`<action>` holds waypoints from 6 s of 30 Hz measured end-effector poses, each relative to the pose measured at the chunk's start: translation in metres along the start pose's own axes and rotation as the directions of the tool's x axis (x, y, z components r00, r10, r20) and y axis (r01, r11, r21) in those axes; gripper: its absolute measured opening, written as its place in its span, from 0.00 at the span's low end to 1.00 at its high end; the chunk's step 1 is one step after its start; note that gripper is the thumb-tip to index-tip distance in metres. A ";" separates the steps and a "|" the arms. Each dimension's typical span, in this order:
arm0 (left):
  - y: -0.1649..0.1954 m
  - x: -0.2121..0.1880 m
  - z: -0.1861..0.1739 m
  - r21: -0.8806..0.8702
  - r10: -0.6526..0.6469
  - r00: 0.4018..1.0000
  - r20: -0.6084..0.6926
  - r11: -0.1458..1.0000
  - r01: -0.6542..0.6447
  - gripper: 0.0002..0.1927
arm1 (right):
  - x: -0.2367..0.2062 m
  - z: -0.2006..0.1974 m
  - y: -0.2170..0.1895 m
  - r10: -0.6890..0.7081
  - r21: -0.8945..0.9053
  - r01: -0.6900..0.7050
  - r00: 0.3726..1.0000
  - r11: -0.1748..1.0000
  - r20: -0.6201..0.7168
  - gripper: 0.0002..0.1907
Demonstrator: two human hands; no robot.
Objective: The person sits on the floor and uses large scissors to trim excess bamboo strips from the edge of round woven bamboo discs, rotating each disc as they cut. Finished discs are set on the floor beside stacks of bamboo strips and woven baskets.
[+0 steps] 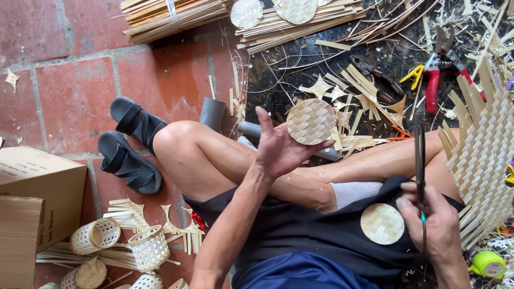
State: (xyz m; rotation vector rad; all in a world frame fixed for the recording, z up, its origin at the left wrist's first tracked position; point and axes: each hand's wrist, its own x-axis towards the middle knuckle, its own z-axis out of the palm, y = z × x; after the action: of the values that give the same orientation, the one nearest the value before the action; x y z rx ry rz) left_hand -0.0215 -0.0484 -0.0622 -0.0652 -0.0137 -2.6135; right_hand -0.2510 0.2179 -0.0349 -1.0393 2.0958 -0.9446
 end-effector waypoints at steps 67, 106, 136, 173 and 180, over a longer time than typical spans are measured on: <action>-0.069 0.070 0.129 0.858 -0.515 0.745 -0.425 -0.492 0.149 0.21 | -0.082 -0.043 0.026 0.338 0.540 -0.018 0.799 0.841 -0.498 0.15; -0.186 -0.023 -0.058 0.283 -0.315 0.864 -0.393 0.853 0.439 0.22 | 0.003 -0.044 0.003 0.243 0.318 -0.184 0.957 0.930 -0.156 0.19; -0.190 -0.001 -0.076 0.188 -0.453 0.715 -0.532 0.760 0.622 0.19 | -0.016 0.004 0.036 0.074 -0.010 -0.085 0.919 0.996 -0.388 0.25; -0.125 0.047 0.059 0.323 0.498 0.753 -0.430 0.864 -0.386 0.24 | -0.003 0.090 -0.055 -0.191 0.515 0.186 0.981 0.837 -0.043 0.49; -0.127 0.044 0.051 0.261 0.435 0.776 -0.456 0.899 -0.351 0.24 | 0.006 0.091 -0.062 -0.176 0.431 0.206 0.978 0.878 -0.109 0.51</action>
State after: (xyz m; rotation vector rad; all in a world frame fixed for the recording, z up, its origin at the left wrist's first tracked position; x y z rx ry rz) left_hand -0.1212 0.0408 -0.0089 0.6167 -0.0243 -2.1205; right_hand -0.1594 0.1565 -0.0378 -0.9910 1.7253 -1.4894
